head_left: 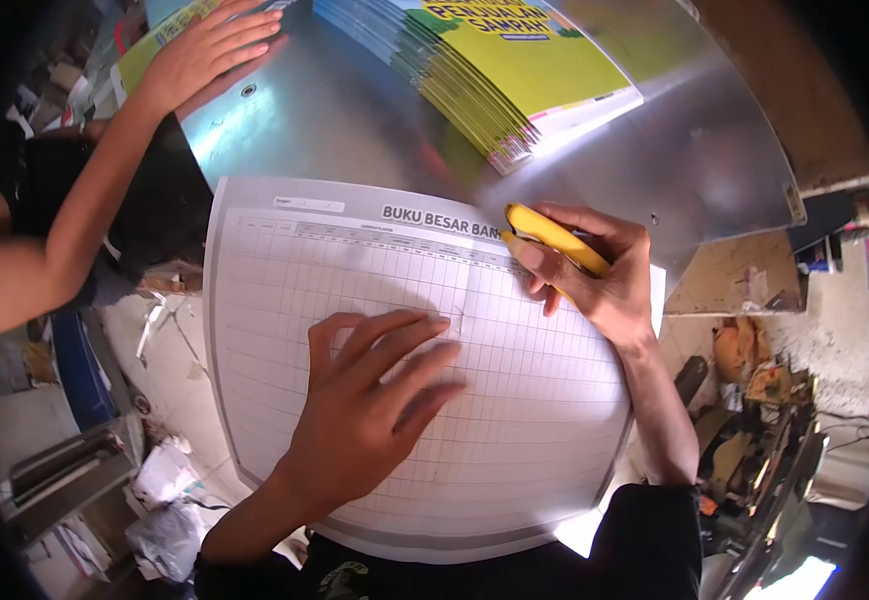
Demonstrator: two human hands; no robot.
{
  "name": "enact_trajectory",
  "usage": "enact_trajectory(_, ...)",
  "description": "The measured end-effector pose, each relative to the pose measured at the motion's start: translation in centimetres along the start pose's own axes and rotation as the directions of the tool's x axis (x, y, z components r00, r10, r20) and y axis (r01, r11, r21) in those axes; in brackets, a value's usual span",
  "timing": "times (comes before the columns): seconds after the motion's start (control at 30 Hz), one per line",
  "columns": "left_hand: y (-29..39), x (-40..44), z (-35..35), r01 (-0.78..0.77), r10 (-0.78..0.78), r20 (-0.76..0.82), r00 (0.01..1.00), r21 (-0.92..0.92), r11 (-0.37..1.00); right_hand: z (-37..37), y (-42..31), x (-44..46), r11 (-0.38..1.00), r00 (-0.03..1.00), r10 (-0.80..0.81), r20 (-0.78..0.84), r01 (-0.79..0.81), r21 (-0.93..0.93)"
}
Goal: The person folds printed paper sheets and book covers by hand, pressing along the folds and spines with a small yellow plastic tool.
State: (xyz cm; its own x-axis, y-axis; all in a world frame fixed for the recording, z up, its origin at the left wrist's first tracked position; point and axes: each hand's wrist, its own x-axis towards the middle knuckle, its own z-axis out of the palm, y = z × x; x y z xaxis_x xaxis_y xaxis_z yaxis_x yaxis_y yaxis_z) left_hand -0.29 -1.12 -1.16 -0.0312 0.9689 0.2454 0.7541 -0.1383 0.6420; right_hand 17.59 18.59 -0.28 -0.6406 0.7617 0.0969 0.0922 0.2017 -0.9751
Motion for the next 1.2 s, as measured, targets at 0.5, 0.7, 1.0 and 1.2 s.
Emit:
enact_trajectory(0.5,0.1,4.1,0.5,0.076,-0.086,-0.074,0.994,-0.124,0.989,-0.5,-0.2,0.1,0.996,0.997,0.047,0.061,-0.051,0.073)
enact_trajectory(0.7,0.9,4.3,0.8,0.147,-0.158,-0.086,0.984,-0.127,0.981,-0.7,0.2,0.3,0.999,0.999,-0.048,0.013,0.048,-0.016)
enact_trajectory(1.0,2.3,5.4,0.3,0.309,-0.311,0.000,0.950,-0.109,0.945,-0.5,0.6,-0.1,0.992,0.992,-0.117,0.044,0.114,0.057)
enact_trajectory(1.2,1.1,5.5,-0.7,0.349,-0.345,0.053,0.937,-0.193,0.917,-0.6,1.0,0.0,0.987,0.987,-0.156,0.041,0.154,0.049)
